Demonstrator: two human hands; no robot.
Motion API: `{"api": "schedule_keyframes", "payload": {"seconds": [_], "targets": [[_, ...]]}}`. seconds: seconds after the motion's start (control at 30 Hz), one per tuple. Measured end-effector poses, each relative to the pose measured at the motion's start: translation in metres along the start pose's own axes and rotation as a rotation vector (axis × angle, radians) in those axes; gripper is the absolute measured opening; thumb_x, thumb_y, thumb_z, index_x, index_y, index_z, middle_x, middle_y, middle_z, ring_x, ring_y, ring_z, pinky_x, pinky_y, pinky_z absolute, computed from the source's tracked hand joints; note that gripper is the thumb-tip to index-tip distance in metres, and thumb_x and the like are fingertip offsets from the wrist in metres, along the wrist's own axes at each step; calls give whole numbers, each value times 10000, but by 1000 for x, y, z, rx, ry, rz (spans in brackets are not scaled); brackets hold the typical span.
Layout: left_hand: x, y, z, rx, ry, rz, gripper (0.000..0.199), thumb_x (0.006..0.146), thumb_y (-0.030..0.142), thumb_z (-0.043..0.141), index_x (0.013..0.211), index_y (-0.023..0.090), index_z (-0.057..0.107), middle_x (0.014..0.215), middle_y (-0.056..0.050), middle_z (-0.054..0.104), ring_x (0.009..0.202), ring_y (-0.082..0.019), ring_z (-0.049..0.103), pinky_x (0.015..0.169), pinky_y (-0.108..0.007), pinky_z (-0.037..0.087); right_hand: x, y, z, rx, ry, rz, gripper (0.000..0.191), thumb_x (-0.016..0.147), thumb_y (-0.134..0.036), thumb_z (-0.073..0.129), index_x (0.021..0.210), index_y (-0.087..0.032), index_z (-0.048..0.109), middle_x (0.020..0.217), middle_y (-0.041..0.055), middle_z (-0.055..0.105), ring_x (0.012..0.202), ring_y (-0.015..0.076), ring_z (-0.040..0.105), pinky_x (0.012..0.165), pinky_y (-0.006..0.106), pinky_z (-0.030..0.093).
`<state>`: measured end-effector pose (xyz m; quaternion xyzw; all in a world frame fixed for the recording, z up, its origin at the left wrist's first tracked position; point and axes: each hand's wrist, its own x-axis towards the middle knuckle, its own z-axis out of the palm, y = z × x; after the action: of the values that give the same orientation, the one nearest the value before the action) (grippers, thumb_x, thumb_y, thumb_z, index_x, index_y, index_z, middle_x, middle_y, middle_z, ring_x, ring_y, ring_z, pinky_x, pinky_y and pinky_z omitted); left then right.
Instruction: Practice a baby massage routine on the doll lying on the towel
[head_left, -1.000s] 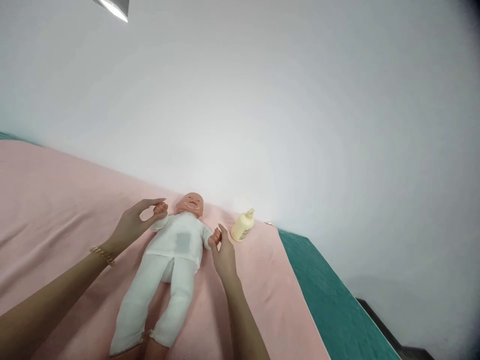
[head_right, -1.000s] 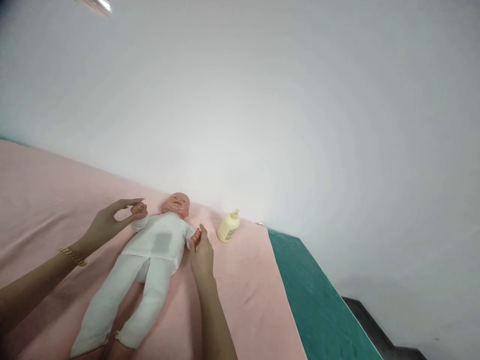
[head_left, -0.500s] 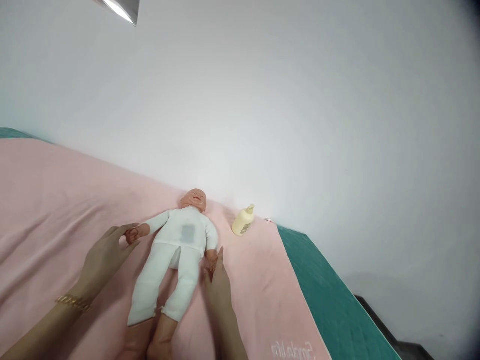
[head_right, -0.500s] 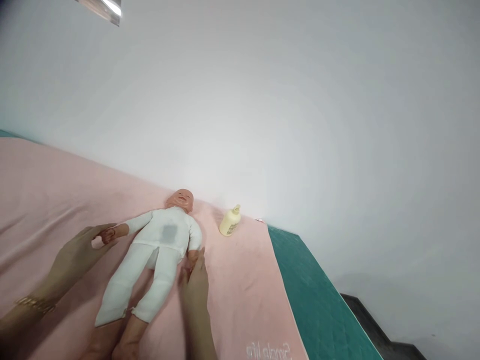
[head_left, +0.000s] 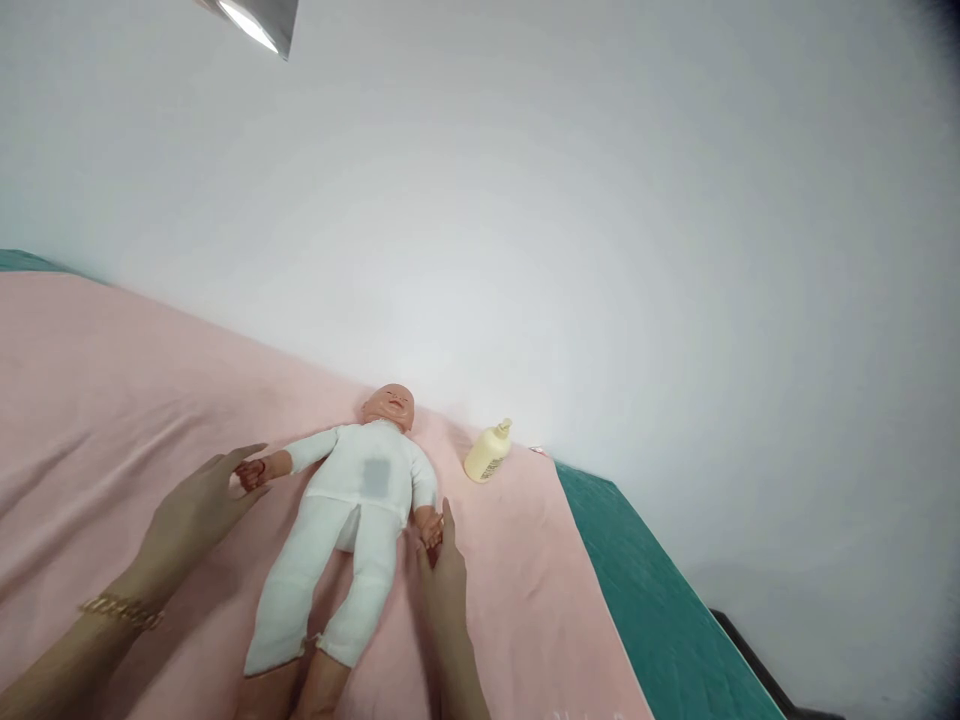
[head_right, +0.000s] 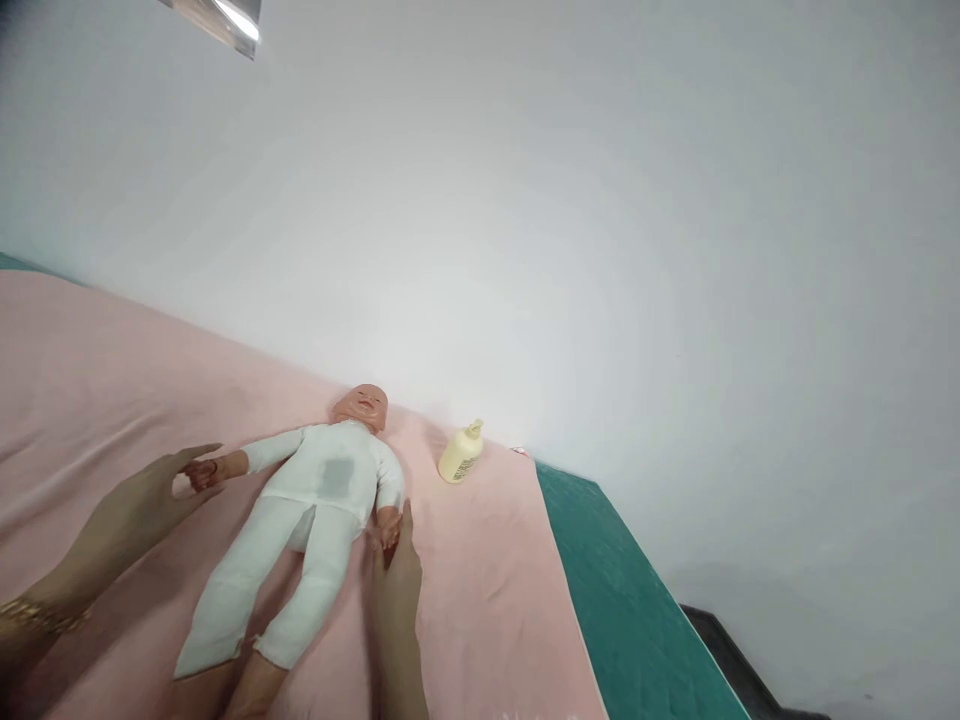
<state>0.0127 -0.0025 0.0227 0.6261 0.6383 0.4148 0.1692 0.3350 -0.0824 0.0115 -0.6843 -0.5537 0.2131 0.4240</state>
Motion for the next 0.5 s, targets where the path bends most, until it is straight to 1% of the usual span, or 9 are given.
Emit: {"api": "schedule_keyframes", "payload": {"seconds": [0.03,0.07,0.13,0.2,0.27,0.33,0.4,0.5], "targets": [[3,4,-3,15,36,-34,459,812,498,469,1215,352,636,1195,-157,704,1058,-429,666,838,-547,523,5,-2,-3,34,18,-14,669,948,-426,499,1559,-189,364,1257,133,712,1033,283,729,873,394,566],[7,9,-5,29,62,-64,488,819,513,461,1253,356,618,1220,-142,702,1043,-422,674,820,-535,529,10,-6,-7,75,39,-33,636,952,-436,497,1539,-209,402,1316,126,683,1083,276,714,894,383,562],[20,17,-10,51,67,-100,528,813,525,478,1294,347,605,1222,-106,713,995,-389,697,791,-495,542,25,-14,-13,169,79,-68,583,951,-455,514,1489,-237,467,1444,104,592,1240,264,637,978,371,531],[36,24,-12,41,62,-108,562,802,523,512,1310,301,606,1213,-90,720,1017,-352,700,816,-459,548,43,-21,-16,259,98,-83,564,940,-473,531,1443,-221,504,1469,104,568,1330,258,566,1049,380,490],[54,32,-10,-29,57,-100,562,792,518,554,1287,258,621,1206,-86,723,1075,-328,688,870,-435,545,62,-27,-16,337,104,-105,545,924,-482,543,1384,-190,541,1441,122,591,1347,256,549,1083,393,463],[71,42,-4,-158,51,-95,493,801,481,568,1231,249,641,1213,-76,721,1109,-311,679,911,-413,539,83,-31,-12,393,117,-135,517,906,-498,555,1303,-169,586,1396,136,624,1324,262,565,1089,405,454],[87,52,5,-271,23,-105,428,809,412,560,1191,242,648,1239,-70,711,1118,-300,675,917,-389,540,104,-32,-7,446,137,-146,498,881,-526,573,1216,-161,624,1334,140,662,1286,267,586,1086,414,451],[111,62,25,-339,-30,-113,453,827,369,524,1228,194,637,1284,-99,689,1154,-289,653,924,-375,536,136,-30,1,507,154,-113,456,855,-549,588,1084,-162,657,1242,133,700,1223,265,611,1075,414,456]]}}
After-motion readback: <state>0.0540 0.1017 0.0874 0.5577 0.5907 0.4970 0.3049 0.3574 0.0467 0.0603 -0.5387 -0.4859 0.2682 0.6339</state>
